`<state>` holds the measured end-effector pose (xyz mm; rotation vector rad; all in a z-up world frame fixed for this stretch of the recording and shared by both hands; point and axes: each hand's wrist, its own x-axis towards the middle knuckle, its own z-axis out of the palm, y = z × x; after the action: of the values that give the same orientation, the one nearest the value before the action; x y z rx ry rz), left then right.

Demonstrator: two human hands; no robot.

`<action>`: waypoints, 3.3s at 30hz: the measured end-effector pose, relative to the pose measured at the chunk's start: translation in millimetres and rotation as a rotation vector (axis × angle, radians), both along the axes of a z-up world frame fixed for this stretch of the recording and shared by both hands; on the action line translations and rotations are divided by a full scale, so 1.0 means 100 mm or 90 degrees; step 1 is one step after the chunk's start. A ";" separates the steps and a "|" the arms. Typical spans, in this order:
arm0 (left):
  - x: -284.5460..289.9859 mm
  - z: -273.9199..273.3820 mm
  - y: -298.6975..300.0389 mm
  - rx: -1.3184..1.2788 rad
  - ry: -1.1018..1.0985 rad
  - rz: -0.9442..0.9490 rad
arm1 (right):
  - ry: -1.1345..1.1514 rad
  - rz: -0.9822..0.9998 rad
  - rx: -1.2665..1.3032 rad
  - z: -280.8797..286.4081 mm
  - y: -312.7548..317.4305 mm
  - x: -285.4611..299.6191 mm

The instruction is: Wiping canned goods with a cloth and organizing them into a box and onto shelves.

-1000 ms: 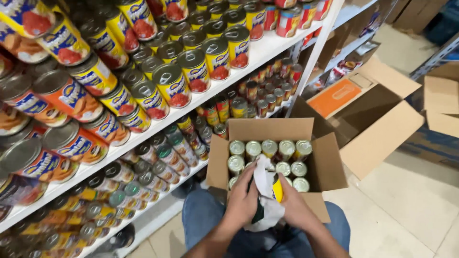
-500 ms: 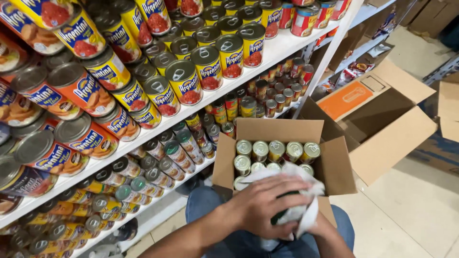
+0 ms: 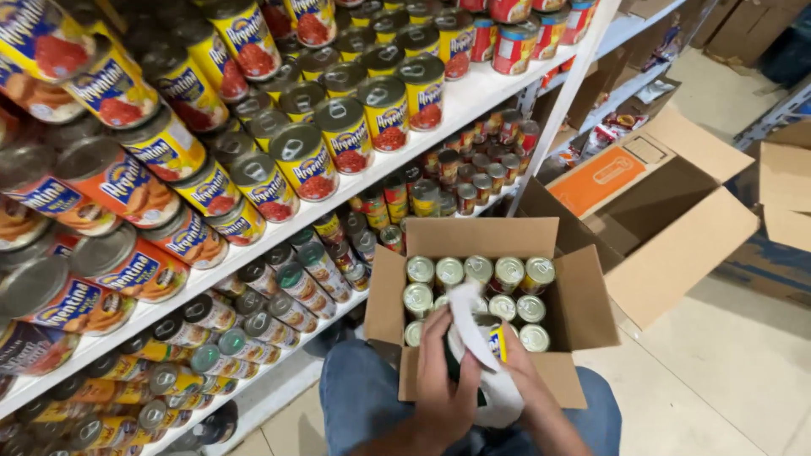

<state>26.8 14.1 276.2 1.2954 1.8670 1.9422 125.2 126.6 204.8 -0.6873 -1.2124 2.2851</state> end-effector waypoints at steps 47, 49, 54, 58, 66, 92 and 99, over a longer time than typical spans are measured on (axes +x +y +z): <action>-0.22 -0.36 0.43 0.113 -0.936 -0.388 | 0.154 -0.358 0.526 1.04 0.01 -0.23; -0.17 -0.09 0.38 0.129 -0.878 -0.393 | 0.011 -0.464 0.523 0.88 0.15 -0.19; -0.14 0.31 0.38 0.092 -0.605 -0.149 | 0.180 -0.315 0.607 0.94 0.02 -0.33; -0.12 0.23 0.43 0.065 -0.365 0.070 | 0.067 -0.196 0.362 0.61 0.15 -0.24; -0.19 0.18 0.39 0.151 -0.695 -0.099 | 0.074 -0.157 0.451 0.92 -0.01 -0.16; -0.51 0.60 -0.23 0.290 0.488 -0.242 | 0.084 0.264 0.185 0.09 0.11 0.55; -0.15 0.83 -0.22 0.230 0.388 -0.029 | -0.043 0.105 0.290 -0.11 0.25 0.51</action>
<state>12.3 -7.6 359.5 2.2235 1.7145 2.0838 176.3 151.9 193.6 -0.5102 -1.7997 2.0084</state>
